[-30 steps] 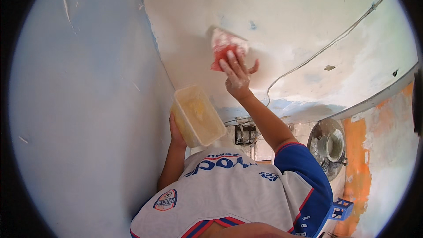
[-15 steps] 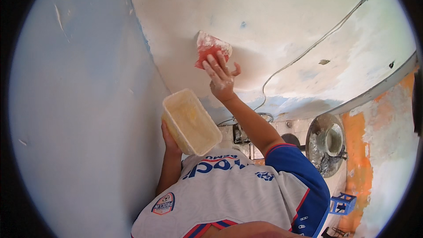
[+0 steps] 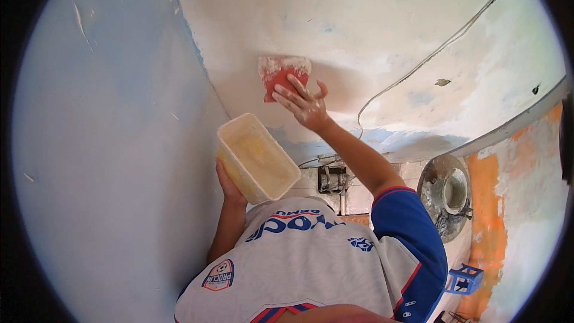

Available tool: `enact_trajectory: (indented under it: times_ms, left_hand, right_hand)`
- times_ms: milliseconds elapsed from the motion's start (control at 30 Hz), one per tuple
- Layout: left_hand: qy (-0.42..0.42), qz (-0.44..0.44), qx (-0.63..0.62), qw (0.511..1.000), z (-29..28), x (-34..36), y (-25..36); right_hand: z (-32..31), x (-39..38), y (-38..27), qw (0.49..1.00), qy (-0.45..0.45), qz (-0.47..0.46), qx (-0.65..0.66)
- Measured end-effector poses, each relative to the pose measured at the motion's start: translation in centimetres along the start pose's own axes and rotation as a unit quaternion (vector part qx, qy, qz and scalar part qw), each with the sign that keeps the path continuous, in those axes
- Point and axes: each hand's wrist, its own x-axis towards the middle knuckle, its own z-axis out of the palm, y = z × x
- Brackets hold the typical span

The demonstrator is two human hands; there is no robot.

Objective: The person applies white plaster to a crack in a wall using a red scraper, dipping the scraper into a plastic container for more material.

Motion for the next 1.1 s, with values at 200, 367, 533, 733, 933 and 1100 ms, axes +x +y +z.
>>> enact_trajectory:
  times_ms: [200, 367, 533, 733, 933, 1100]
  left_hand:
    - [-0.005, 0.029, -0.004, 1.000, 1.0, -1.2, 0.6]
    - [0.022, 0.005, 0.016, 1.000, 0.6, -0.7, -0.7]
    - [0.017, 0.032, 0.031, 0.999, 1.2, -1.0, -0.1]
    - [-0.019, 0.043, 0.005, 0.999, 0.3, -1.6, 0.1]
    - [0.047, 0.051, 0.023, 0.997, 1.0, -1.8, 0.8]
    - [0.020, 0.068, 0.008, 0.997, 0.7, -3.0, 1.1]
  right_hand:
    - [-3.7, 4.0, 1.4, 0.981, 0.126, 0.138, -0.043]
    - [1.1, 1.4, 2.8, 0.993, 0.035, 0.104, -0.047]
    - [-1.6, 2.8, -2.9, 0.996, 0.053, 0.061, 0.040]
    - [-2.6, 8.9, 1.8, 0.967, 0.168, 0.177, -0.076]
    - [0.6, 3.7, -2.8, 0.998, 0.018, 0.056, 0.007]
    - [-4.0, 9.1, -1.7, 0.985, 0.120, 0.104, 0.071]
